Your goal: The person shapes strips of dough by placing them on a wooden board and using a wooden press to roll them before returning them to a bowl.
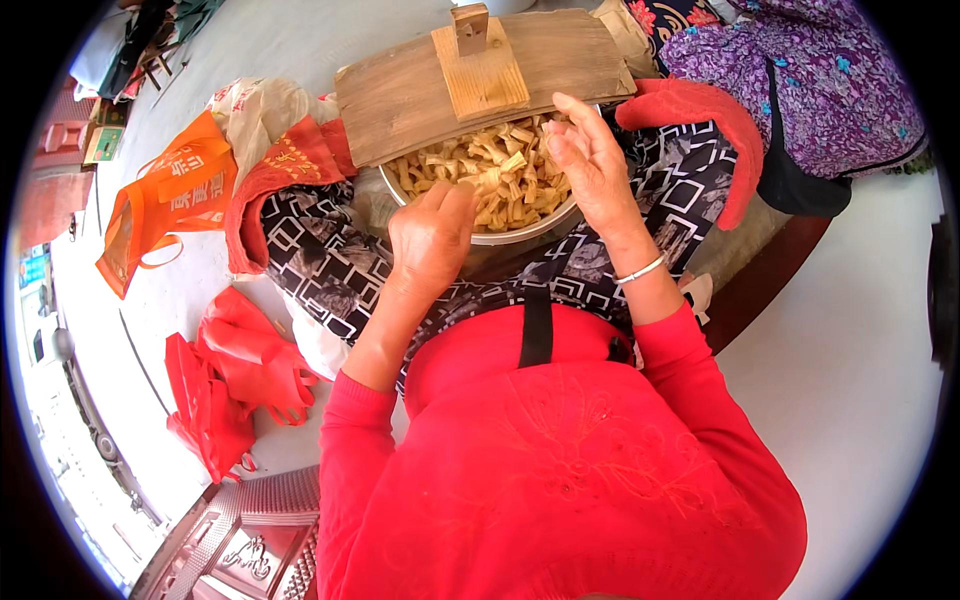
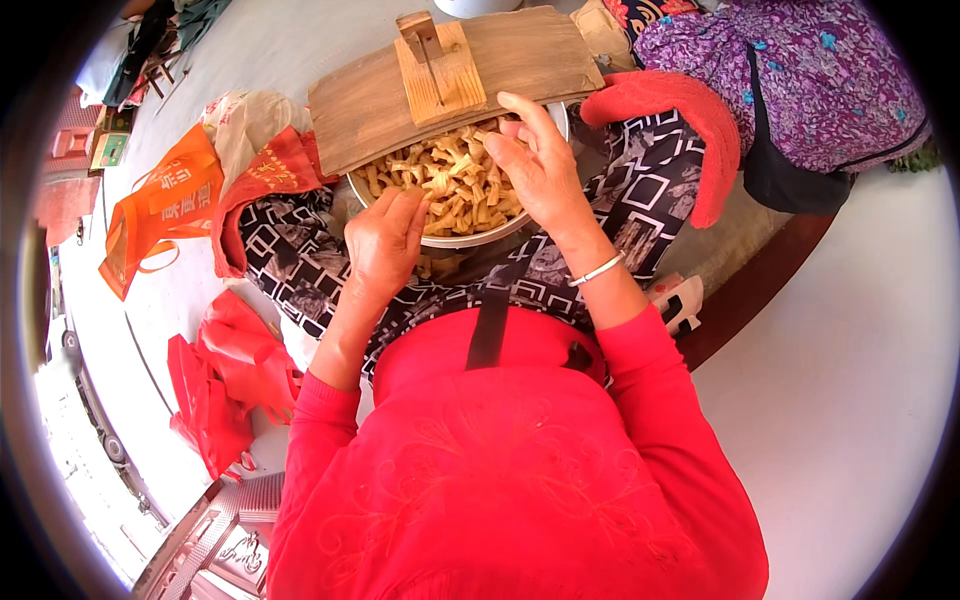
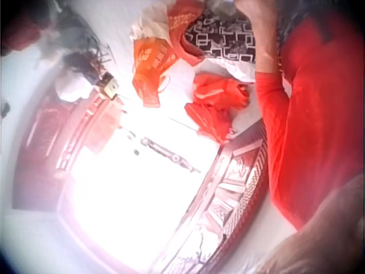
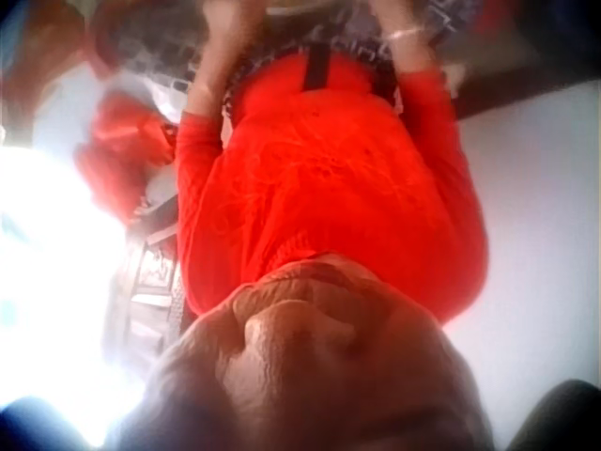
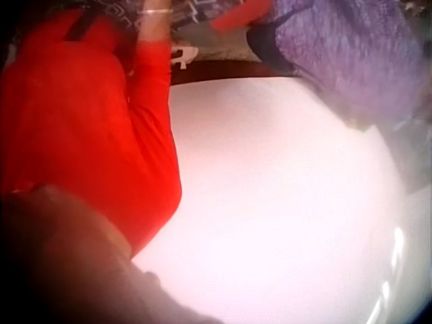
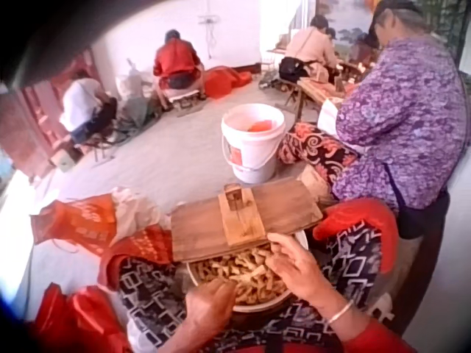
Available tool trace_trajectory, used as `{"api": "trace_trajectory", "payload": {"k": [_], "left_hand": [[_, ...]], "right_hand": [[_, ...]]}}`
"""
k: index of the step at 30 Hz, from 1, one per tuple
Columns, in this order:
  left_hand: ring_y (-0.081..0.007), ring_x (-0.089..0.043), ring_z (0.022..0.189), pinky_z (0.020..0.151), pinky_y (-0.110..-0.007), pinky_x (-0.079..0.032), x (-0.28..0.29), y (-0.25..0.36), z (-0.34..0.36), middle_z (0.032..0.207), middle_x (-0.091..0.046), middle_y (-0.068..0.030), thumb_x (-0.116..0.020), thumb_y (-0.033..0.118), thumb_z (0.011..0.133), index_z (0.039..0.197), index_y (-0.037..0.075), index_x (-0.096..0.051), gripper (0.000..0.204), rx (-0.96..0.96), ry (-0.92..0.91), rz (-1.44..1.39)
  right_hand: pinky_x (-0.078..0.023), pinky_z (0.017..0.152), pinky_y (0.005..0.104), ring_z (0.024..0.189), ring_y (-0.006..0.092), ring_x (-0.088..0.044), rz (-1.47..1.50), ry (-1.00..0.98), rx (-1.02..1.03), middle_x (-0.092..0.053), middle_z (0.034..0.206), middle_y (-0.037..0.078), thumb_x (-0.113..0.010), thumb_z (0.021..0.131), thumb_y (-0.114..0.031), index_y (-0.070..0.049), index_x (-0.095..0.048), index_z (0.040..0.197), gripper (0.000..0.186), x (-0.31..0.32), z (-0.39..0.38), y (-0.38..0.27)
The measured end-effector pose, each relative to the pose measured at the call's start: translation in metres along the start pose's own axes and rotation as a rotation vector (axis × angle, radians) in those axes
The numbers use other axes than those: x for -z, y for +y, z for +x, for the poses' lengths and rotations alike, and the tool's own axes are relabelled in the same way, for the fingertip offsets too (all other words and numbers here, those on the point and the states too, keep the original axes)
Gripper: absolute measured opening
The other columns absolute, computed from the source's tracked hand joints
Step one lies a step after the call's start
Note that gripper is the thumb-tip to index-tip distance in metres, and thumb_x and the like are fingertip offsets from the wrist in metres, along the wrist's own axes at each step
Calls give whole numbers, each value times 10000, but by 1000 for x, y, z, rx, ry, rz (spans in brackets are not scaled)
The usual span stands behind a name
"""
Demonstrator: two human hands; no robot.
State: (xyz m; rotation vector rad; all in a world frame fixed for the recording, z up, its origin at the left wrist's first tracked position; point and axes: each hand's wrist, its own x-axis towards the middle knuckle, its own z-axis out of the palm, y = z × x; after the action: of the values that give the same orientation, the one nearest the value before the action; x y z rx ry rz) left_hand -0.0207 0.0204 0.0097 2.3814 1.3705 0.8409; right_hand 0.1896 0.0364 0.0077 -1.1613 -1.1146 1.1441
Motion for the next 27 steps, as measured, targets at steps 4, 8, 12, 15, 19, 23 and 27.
{"api": "trace_trajectory", "payload": {"k": [4,8,12,15,19,23,27], "left_hand": [[-323,-590,649,540,-377,-464,-1,8,20,728,-582,-105,-682,85,798,910,46,-627,131,-170,41,32],[-143,-547,611,546,-286,-443,-9,3,32,704,-575,-52,-654,80,858,913,26,-598,95,75,-25,-310],[-34,-463,677,590,-205,-404,-9,-6,39,722,-567,20,-609,91,914,911,7,-581,89,388,-161,-758],[-39,-478,671,598,-186,-391,-3,-17,59,729,-563,26,-578,112,931,921,4,-593,109,448,-210,-862],[-35,-437,585,522,-180,-338,-7,-46,86,720,-563,28,-555,130,934,963,17,-611,129,468,-184,-961],[-14,-387,548,479,-180,-283,-15,-61,110,709,-560,25,-568,130,920,972,28,-614,124,512,-152,-969],[-40,-414,559,494,-198,-316,-33,-77,121,700,-557,22,-572,123,911,910,32,-613,100,509,-91,-911]], "right_hand": [[-485,748,234,825,98,-601,-193,-483,-134,-651,903,54,-634,906,-237,2,-617,1099,308,1,23,-23],[-490,597,195,651,93,-624,-54,-531,-474,-661,738,49,-637,883,-124,2,-665,933,138,6,36,-29],[-499,558,202,595,102,-616,118,-509,-417,-650,720,60,-634,869,-65,16,-649,912,93,18,47,-24],[-500,559,214,620,95,-610,122,-454,-370,-638,731,42,-635,870,-60,12,-643,927,93,15,61,-20],[-499,604,213,650,74,-583,-8,-300,-258,-622,752,16,-617,890,-78,-8,-645,933,87,8,81,-20],[-469,571,215,619,65,-539,-97,-222,-153,-597,696,-4,-626,867,-83,-6,-647,871,80,1,98,-11],[-458,575,261,606,97,-551,-284,-143,-23,-610,662,25,-633,838,-75,-7,-645,831,69,-4,108,9]]}}
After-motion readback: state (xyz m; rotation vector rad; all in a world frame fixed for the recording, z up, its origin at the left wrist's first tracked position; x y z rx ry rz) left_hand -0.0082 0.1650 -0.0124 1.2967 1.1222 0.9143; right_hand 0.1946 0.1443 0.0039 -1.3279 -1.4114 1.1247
